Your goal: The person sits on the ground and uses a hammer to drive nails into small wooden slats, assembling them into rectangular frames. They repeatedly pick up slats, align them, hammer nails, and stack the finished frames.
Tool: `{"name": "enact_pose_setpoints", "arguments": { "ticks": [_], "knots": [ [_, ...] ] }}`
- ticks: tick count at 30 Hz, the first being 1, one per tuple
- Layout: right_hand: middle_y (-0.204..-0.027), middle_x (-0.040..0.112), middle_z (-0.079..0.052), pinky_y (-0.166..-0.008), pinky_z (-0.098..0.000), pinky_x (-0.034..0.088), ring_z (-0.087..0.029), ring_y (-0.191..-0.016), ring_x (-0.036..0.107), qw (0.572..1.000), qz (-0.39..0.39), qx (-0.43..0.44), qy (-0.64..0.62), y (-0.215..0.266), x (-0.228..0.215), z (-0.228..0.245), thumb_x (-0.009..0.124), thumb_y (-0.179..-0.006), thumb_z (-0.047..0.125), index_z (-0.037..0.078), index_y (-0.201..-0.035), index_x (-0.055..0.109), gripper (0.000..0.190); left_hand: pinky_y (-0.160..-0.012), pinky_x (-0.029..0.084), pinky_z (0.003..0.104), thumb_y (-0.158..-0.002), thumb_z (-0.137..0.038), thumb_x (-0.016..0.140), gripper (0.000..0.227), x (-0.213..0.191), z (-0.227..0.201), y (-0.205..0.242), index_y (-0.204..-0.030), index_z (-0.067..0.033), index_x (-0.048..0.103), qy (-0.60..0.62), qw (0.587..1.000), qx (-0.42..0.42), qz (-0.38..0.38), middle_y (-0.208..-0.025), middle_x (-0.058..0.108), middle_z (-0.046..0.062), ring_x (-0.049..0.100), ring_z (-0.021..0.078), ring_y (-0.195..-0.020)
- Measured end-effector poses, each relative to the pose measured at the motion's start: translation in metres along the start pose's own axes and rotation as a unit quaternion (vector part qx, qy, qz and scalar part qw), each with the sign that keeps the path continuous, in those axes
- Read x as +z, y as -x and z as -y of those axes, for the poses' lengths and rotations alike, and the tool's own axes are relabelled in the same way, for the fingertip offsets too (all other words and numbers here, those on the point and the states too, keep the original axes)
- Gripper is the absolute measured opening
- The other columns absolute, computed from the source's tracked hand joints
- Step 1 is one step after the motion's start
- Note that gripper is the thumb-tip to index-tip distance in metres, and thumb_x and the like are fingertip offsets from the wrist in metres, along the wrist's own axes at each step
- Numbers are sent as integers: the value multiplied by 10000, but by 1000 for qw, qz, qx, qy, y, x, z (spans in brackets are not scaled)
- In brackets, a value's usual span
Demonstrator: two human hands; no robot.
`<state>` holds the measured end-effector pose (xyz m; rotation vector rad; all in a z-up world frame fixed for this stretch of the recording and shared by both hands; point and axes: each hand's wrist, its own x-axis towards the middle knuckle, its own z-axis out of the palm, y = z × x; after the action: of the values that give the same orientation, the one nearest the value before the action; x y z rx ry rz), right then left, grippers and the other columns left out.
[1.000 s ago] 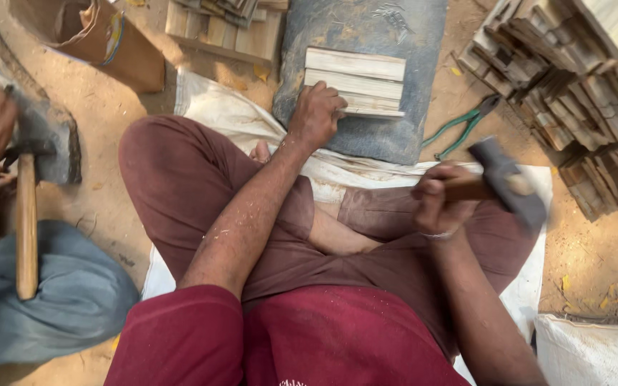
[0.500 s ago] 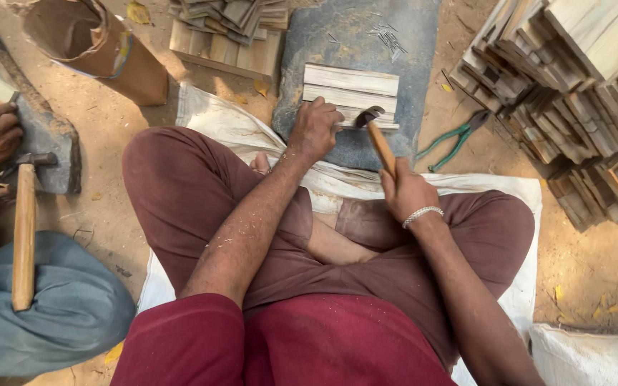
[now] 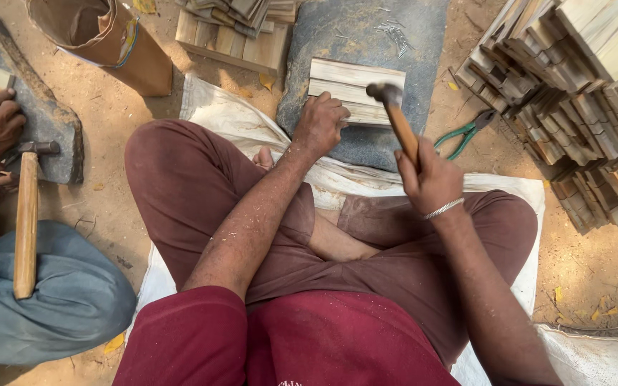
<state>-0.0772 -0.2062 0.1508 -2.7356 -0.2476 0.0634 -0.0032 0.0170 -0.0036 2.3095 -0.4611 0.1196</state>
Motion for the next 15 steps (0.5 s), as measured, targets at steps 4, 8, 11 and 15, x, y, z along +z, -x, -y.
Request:
{"name": "enact_pose_setpoints", "arguments": {
  "ticks": [4, 8, 11, 15],
  "knots": [
    [-728, 691, -146, -521, -469, 519, -356, -579, 679, 986, 119, 100, 61, 15, 29, -5, 546, -1085, 390, 103, -1148, 588, 297, -921, 456, 409, -816, -92, 798, 120, 4, 1, -3, -934, -94, 779, 0, 1000, -13, 10, -914, 702, 18, 597, 208, -964],
    [-742, 698, -190, -574, -515, 522, -400, -657, 688, 999, -4, 36, 26, 19, 43, -13, 615, -1025, 385, 90, -1172, 590, 331, -969, 452, 408, -832, -83, 798, 125, 0, 1, -6, -955, -101, 789, -1, 1000, -24, 19, -947, 719, 33, 600, 211, -1013],
    [-772, 706, -205, -635, -540, 511, -429, -729, 687, 992, 64, 84, 65, 27, 49, -21, 623, -1040, 402, 82, -1130, 596, 333, -994, 438, 414, -821, -63, 799, 160, -2, -6, 1, -977, -98, 797, -16, 999, -34, 31, -1005, 729, 58, 586, 263, -1082],
    [-825, 703, -222, -640, -500, 490, -416, -771, 672, 988, 37, 148, -28, 21, 51, -34, 660, -1032, 398, 65, -1103, 632, 342, -1017, 412, 439, -830, -162, 817, 268, -18, -11, -7, -1093, -124, 784, -4, 980, -129, 152, -1147, 637, 148, 531, 335, -1109]
  ]
}}
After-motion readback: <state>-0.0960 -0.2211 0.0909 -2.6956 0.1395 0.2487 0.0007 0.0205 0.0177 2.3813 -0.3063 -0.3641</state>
